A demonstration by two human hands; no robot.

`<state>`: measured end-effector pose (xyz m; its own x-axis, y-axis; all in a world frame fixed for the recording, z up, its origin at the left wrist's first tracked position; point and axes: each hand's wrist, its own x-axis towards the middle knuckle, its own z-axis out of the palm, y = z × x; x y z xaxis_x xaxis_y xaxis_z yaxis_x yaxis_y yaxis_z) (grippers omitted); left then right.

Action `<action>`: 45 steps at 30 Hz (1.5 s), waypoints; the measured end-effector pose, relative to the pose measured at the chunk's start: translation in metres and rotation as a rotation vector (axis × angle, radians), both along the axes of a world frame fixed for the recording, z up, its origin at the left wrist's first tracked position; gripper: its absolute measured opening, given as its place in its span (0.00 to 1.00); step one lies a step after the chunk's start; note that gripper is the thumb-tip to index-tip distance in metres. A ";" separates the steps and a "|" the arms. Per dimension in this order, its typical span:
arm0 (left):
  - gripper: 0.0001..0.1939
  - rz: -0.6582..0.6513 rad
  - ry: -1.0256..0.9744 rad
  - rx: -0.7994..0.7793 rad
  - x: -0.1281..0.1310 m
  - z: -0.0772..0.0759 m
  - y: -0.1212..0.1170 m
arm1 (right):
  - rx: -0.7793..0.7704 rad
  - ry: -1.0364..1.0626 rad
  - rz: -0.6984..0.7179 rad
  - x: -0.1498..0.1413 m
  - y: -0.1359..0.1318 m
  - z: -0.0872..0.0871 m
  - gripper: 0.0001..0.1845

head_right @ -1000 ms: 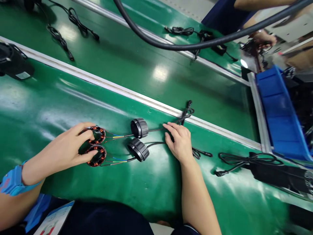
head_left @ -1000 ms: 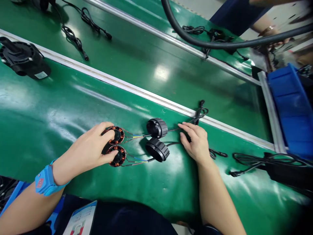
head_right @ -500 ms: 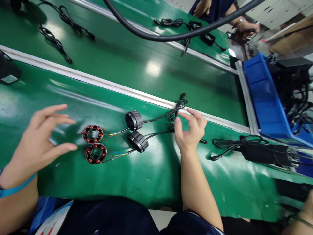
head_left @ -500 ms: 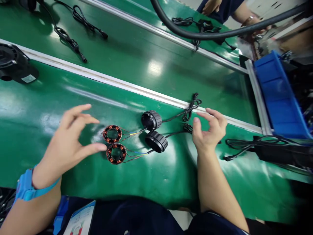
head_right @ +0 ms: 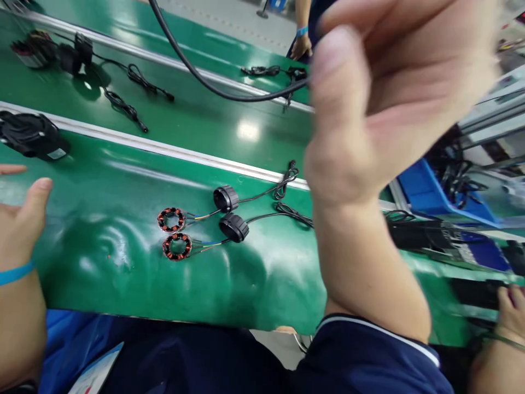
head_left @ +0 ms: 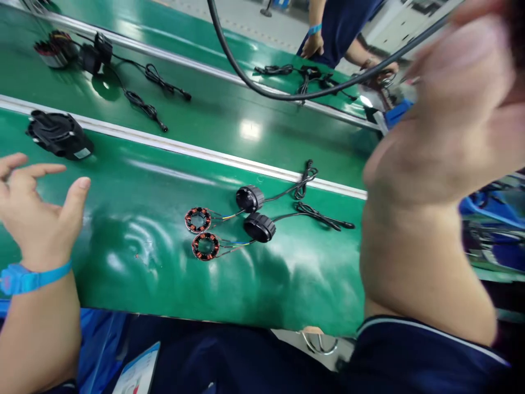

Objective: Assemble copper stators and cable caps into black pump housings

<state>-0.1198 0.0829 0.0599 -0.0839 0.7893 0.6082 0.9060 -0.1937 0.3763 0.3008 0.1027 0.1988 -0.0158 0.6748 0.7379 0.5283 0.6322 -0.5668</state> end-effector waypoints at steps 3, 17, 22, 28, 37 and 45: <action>0.09 -0.190 0.023 0.042 0.050 -0.008 -0.040 | 0.074 -0.393 0.184 -0.026 -0.027 -0.023 0.06; 0.03 -0.572 0.273 -0.005 0.174 -0.033 -0.089 | -0.261 -0.661 0.124 0.003 -0.098 -0.160 0.03; 0.07 -0.551 0.309 -0.038 0.179 -0.033 -0.094 | -0.235 -0.624 0.140 0.005 -0.098 -0.165 0.04; 0.10 -0.553 0.324 -0.124 0.183 -0.037 -0.092 | -0.216 -0.583 0.155 0.005 -0.096 -0.171 0.04; 0.12 -0.532 0.050 -0.157 0.145 -0.032 -0.090 | -0.232 -0.551 0.153 0.010 -0.084 -0.149 0.13; 0.25 -0.251 0.234 -0.267 0.082 -0.084 -0.121 | -0.539 -0.842 0.040 -0.079 0.110 -0.119 0.45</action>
